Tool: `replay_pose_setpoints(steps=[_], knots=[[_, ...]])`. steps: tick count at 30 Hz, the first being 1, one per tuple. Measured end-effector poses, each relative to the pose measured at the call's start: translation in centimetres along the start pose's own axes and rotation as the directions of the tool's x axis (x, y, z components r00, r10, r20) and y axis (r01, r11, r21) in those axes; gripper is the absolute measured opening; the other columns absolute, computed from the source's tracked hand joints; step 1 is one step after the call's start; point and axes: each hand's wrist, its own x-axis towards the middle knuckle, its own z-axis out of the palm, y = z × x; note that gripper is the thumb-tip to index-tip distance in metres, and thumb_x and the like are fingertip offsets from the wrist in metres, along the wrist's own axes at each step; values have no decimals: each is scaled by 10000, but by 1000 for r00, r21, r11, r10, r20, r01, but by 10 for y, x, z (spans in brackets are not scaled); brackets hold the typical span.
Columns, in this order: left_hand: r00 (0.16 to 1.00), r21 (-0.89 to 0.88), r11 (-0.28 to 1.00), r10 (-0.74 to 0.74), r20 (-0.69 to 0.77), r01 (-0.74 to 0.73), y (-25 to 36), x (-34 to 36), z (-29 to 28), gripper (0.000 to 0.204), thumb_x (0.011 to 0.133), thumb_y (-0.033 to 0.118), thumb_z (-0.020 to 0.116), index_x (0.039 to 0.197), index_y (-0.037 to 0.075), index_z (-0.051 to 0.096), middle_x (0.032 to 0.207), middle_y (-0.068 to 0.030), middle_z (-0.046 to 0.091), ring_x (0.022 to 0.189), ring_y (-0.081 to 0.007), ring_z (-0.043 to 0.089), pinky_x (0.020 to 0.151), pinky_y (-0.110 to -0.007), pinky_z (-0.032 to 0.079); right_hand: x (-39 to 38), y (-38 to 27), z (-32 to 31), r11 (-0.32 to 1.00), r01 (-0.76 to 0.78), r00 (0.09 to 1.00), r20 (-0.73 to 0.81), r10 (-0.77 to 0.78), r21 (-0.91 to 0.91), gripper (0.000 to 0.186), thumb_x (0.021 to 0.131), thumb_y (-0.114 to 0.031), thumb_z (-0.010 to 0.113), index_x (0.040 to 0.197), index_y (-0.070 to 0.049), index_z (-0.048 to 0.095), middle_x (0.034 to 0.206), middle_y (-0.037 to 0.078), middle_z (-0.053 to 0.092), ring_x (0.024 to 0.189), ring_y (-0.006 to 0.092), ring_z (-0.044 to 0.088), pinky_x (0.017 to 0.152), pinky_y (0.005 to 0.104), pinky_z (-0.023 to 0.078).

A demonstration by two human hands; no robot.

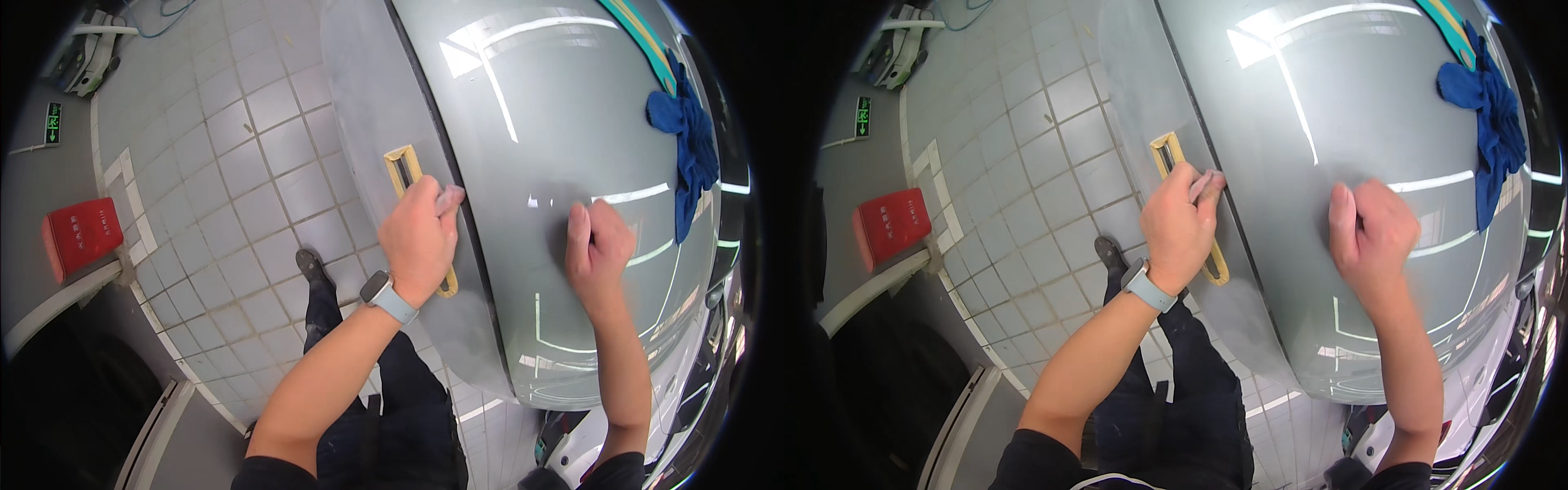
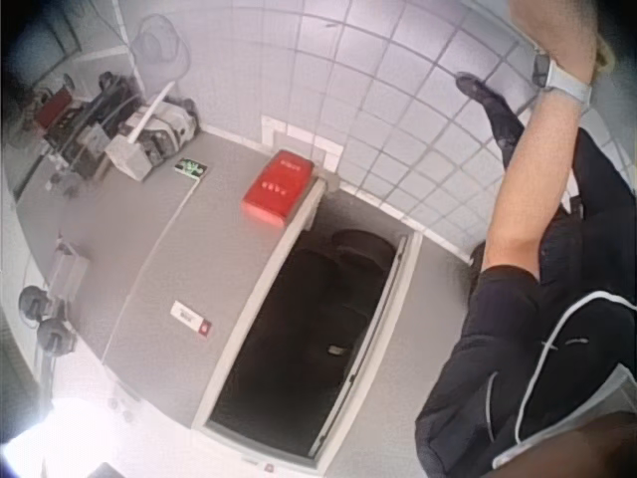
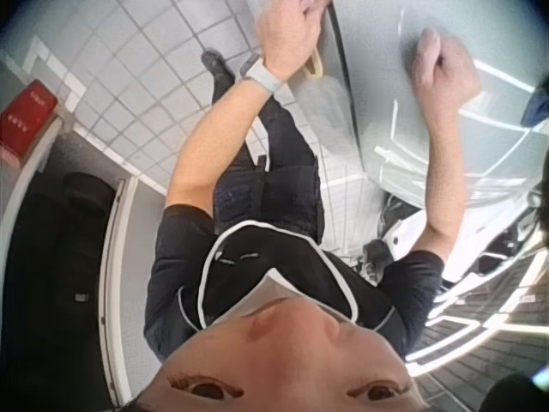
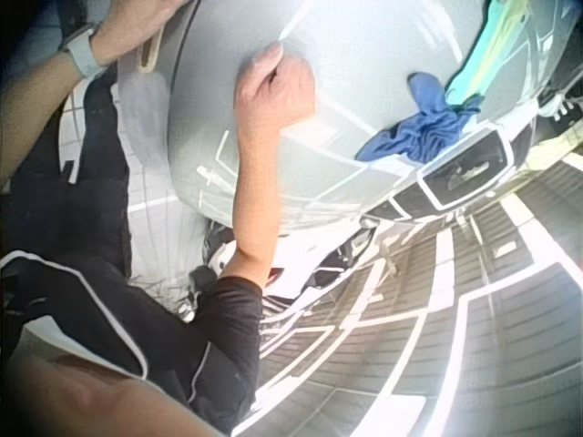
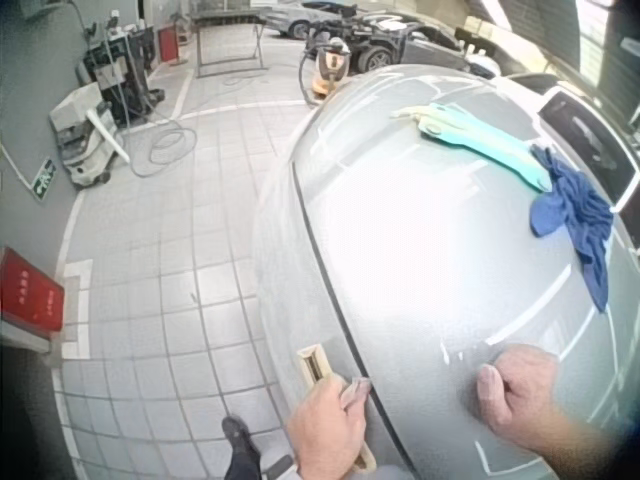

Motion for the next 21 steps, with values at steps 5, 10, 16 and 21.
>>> replay_pose_setpoints(steps=[5, 10, 16, 21], knots=[[984, 43, 999, 24, -176, -17, 14, 63, -5, 245, 942, 224, 767, 923, 35, 613, 981, -175, 663, 912, -415, 644, 767, -484, 516, -24, 17, -16, 989, -20, 999, -47, 13, -145, 395, 952, -105, 708, 661, -39, 451, 604, 97, 376, 514, 265, 376, 486, 401, 291], [999, 111, 993, -31, -30, 34, 17, 34, -7, 230, 965, 227, 732, 943, 42, 597, 1029, -159, 632, 918, -420, 654, 763, -514, 526, -29, 26, -15, 991, -7, 1000, -21, 5, -133, 391, 944, -110, 710, 660, -49, 450, 606, 90, 385, 520, 263, 390, 479, 397, 299], [997, 32, 999, 28, -72, -26, -15, 74, 9, 147, 955, 167, 713, 975, 56, 618, 1043, -153, 625, 880, -406, 683, 729, -506, 528, -25, 22, -17, 985, -32, 998, 43, 40, -171, 385, 916, -99, 710, 654, -60, 431, 609, 91, 386, 526, 275, 399, 479, 406, 295], [980, -106, 993, 34, -198, -56, -25, 168, 12, 168, 941, 150, 702, 974, 13, 610, 986, -172, 649, 875, -384, 661, 756, -471, 523, -28, 27, -18, 980, -39, 994, 90, 57, -194, 370, 909, -99, 689, 662, -66, 415, 626, 93, 387, 532, 293, 394, 496, 426, 289]])
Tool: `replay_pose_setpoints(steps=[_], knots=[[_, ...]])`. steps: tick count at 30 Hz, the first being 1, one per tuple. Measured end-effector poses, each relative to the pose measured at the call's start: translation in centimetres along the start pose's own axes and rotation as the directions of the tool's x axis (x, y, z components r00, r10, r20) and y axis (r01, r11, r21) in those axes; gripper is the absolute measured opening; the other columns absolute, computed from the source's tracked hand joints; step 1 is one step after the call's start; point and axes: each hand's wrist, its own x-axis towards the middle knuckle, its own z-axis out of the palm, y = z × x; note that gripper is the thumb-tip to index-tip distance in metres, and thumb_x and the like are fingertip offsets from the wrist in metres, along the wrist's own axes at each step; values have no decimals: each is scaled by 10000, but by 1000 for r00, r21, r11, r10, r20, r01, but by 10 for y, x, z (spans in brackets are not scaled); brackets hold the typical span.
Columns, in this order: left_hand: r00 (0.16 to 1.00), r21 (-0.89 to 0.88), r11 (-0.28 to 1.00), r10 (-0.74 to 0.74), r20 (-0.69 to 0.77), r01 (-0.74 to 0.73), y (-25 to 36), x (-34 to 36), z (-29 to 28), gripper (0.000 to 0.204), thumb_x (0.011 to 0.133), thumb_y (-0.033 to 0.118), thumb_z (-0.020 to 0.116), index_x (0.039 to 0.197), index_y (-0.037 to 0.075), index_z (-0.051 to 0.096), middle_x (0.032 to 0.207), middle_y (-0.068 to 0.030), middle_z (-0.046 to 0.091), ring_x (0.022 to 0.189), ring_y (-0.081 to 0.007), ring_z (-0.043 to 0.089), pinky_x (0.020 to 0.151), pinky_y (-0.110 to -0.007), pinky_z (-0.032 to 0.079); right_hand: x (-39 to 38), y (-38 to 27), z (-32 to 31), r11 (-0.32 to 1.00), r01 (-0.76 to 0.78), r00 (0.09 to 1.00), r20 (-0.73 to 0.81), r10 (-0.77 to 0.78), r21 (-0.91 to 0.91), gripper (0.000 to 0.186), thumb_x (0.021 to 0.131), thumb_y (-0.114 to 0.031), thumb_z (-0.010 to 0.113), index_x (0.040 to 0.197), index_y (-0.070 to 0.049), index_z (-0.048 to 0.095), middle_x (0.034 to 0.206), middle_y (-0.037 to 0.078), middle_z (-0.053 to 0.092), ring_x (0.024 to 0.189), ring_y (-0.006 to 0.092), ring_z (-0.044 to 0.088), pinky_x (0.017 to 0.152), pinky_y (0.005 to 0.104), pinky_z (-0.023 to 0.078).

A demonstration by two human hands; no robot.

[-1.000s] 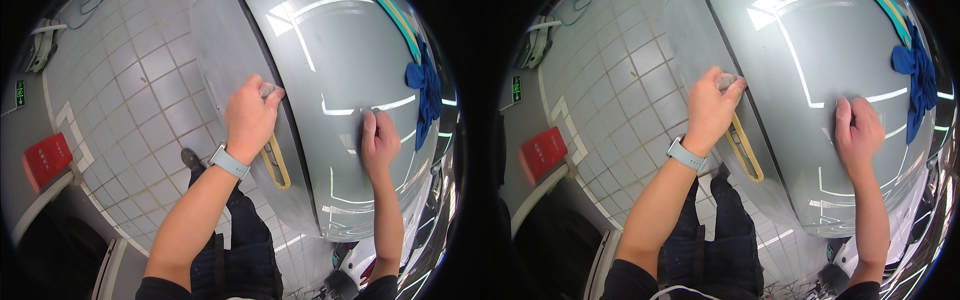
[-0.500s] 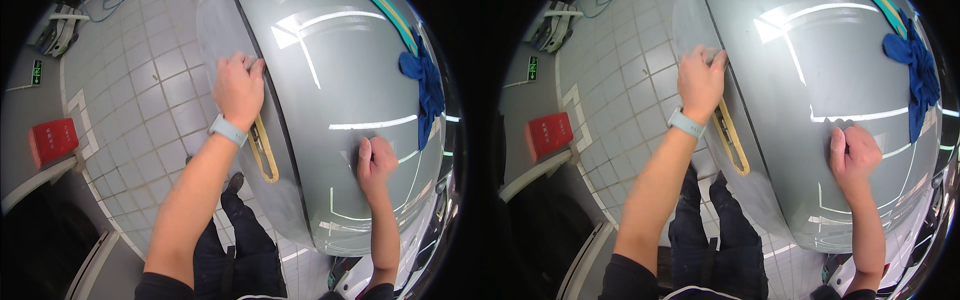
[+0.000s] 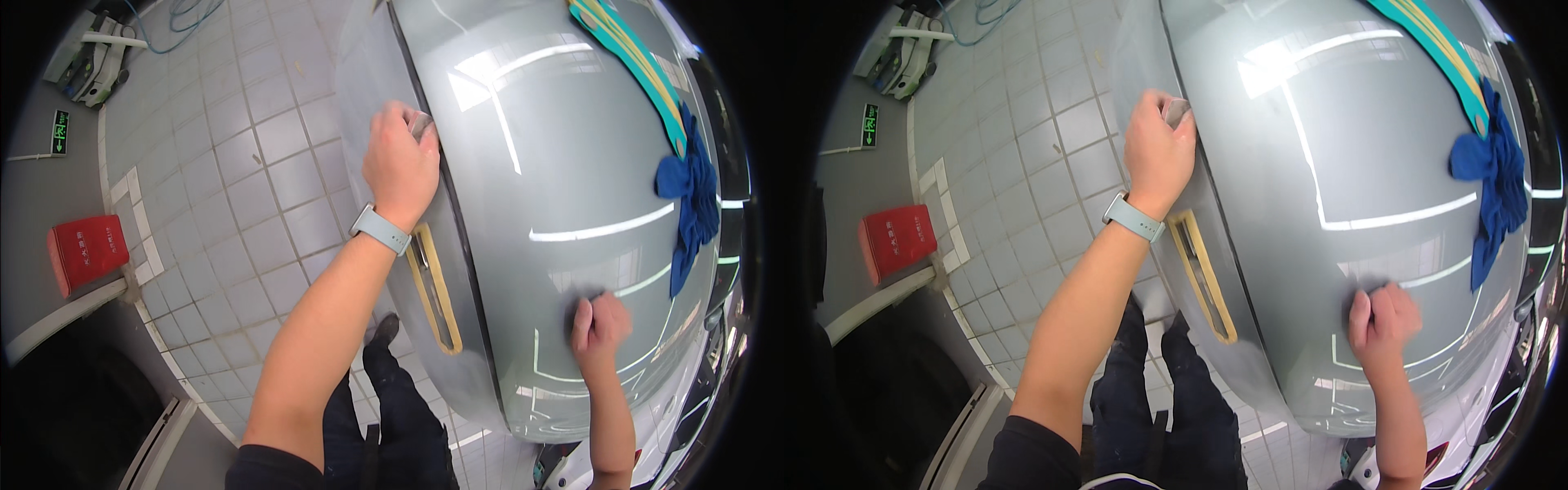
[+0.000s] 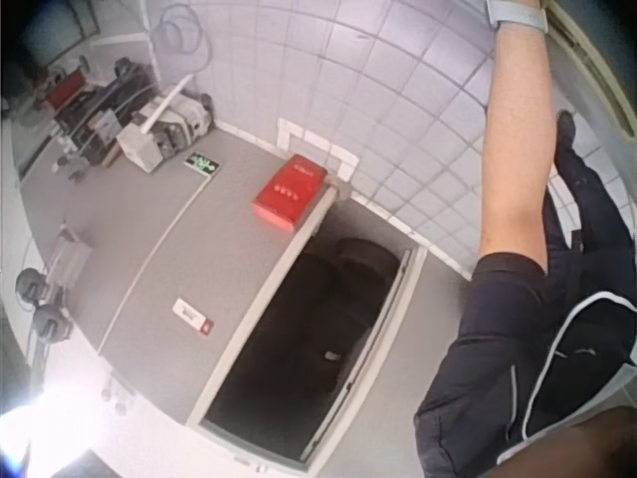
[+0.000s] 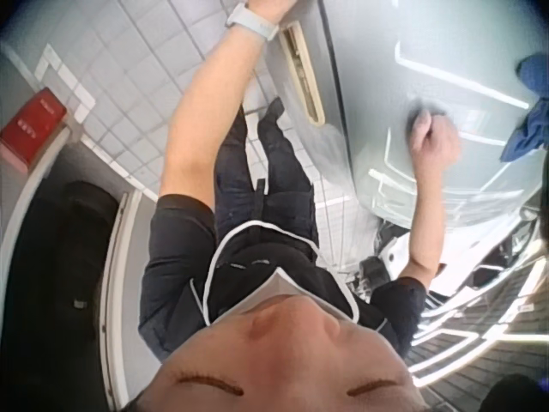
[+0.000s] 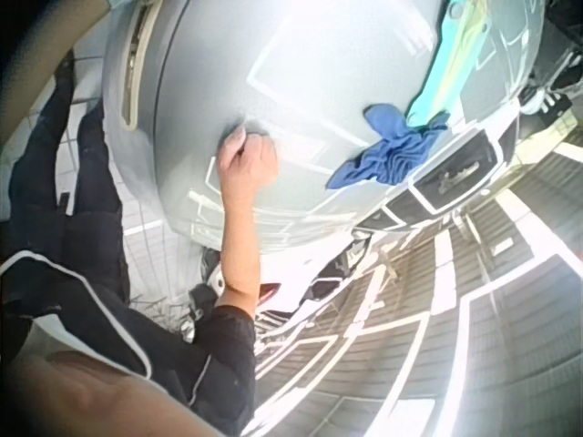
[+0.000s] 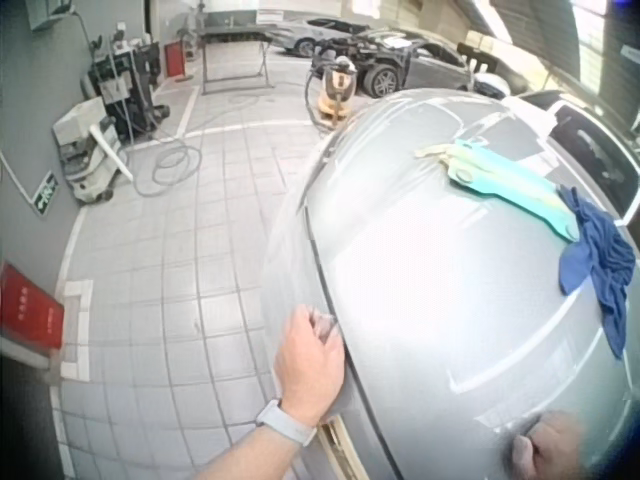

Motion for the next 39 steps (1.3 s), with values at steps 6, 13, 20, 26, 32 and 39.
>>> replay_pose_setpoints(steps=[6, 13, 20, 26, 32, 39], knots=[[999, -79, 996, 37, 31, -35, -3, 83, -3, 226, 927, 168, 732, 974, -25, 624, 876, -180, 711, 795, -343, 684, 739, -427, 553, -9, 6, 0, 998, -5, 999, 33, 7, -69, 371, 918, -126, 659, 654, -79, 403, 625, 95, 362, 531, 300, 374, 510, 436, 270], [994, -94, 995, 31, 103, -21, -15, 201, 14, 320, 895, 262, 789, 1007, -6, 655, 1016, -230, 749, 972, -438, 705, 805, -503, 546, -7, 5, -3, 994, 7, 998, 68, 0, -105, 386, 957, -138, 627, 650, -82, 398, 622, 91, 338, 523, 292, 357, 509, 427, 258], [998, -79, 997, 25, 66, -19, -12, 226, 20, 325, 903, 262, 791, 1011, -2, 635, 1014, -217, 757, 963, -435, 707, 809, -510, 549, -5, 0, -4, 991, -10, 996, 83, 21, -133, 366, 941, -118, 627, 661, -75, 395, 624, 95, 338, 525, 289, 369, 499, 428, 264], [988, -44, 995, 98, 117, -94, -10, 145, 0, 350, 926, 259, 758, 997, -34, 580, 976, -215, 718, 884, -384, 682, 790, -447, 541, -3, -2, -2, 993, -20, 997, 69, 28, -115, 358, 917, -103, 647, 663, -74, 397, 627, 101, 337, 529, 296, 373, 494, 434, 264], [969, -98, 994, 72, 235, -50, 0, 62, -20, 315, 937, 166, 714, 872, 1, 454, 831, -167, 616, 762, -332, 570, 728, -437, 498, 0, -4, 1, 992, -16, 1000, 24, 20, -129, 356, 905, -111, 673, 665, -77, 412, 639, 98, 373, 552, 300, 423, 490, 427, 305], [967, -18, 996, 87, 239, -85, 19, -61, -32, 260, 922, 101, 687, 868, 5, 452, 862, -161, 613, 774, -319, 576, 730, -427, 499, 4, -7, 0, 998, 20, 999, -47, -22, -53, 392, 938, -148, 689, 663, -66, 422, 631, 96, 394, 542, 296, 423, 481, 416, 317]])
